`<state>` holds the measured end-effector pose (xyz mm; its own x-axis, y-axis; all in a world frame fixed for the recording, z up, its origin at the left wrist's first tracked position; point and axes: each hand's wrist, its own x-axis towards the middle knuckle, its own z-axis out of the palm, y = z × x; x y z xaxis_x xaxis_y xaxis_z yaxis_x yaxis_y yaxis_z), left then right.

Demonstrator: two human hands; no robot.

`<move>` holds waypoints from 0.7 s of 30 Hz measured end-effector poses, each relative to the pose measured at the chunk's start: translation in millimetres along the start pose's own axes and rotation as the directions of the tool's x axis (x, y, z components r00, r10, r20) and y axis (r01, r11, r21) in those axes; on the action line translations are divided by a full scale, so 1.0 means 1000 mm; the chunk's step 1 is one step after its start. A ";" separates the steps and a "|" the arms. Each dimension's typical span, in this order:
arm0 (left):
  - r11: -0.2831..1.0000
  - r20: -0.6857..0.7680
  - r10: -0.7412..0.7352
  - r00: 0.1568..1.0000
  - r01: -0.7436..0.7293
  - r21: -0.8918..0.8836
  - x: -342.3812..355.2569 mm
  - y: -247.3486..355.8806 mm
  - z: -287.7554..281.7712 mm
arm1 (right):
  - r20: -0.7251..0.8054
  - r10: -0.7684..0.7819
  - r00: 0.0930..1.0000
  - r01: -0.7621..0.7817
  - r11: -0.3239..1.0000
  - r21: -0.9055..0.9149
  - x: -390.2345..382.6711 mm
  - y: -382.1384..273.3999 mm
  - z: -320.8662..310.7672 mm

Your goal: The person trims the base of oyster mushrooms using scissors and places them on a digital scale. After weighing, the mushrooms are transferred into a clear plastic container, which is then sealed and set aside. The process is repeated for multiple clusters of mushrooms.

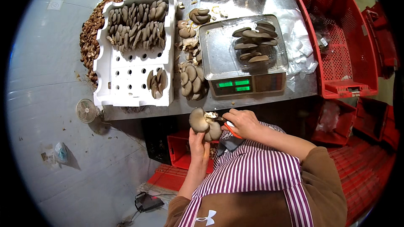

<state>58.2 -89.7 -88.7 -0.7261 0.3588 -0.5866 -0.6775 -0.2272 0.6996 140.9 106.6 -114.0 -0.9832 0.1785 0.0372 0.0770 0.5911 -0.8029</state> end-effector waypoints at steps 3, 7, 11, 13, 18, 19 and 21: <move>1.000 0.011 -0.006 1.000 0.006 -0.024 0.000 0.000 0.001 | -0.047 -0.039 0.998 0.040 0.999 0.016 0.003 0.001 0.003; 0.999 0.019 -0.033 0.999 0.033 0.003 0.005 -0.004 -0.006 | -0.053 -0.047 0.997 0.050 0.998 0.045 0.003 0.008 0.013; 0.990 0.006 -0.082 0.997 0.082 -0.113 0.022 -0.009 -0.020 | -0.063 -0.010 0.998 0.013 0.999 0.034 0.013 0.012 0.031; 0.990 -0.028 -0.077 0.997 0.072 -0.124 0.028 -0.007 -0.025 | -0.054 0.061 0.997 -0.061 0.998 0.007 0.015 0.012 0.032; 0.998 -0.009 -0.049 0.999 0.048 -0.048 0.031 -0.003 -0.025 | -0.043 0.055 0.998 -0.051 0.995 0.080 0.013 0.014 0.024; 0.999 0.013 -0.027 1.000 0.027 -0.021 0.032 -0.002 -0.026 | -0.051 0.053 0.997 -0.048 0.994 0.095 0.015 0.012 0.022; 0.999 0.060 0.015 0.998 -0.017 0.031 0.033 -0.001 -0.027 | 0.009 0.120 0.993 -0.120 0.990 0.078 0.006 0.015 0.012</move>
<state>31.7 -101.9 -119.6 -0.7277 0.4092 -0.5505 -0.6612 -0.2051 0.7216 134.5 106.9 -132.5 -0.9684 0.2409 -0.0650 0.1816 0.5018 -0.8457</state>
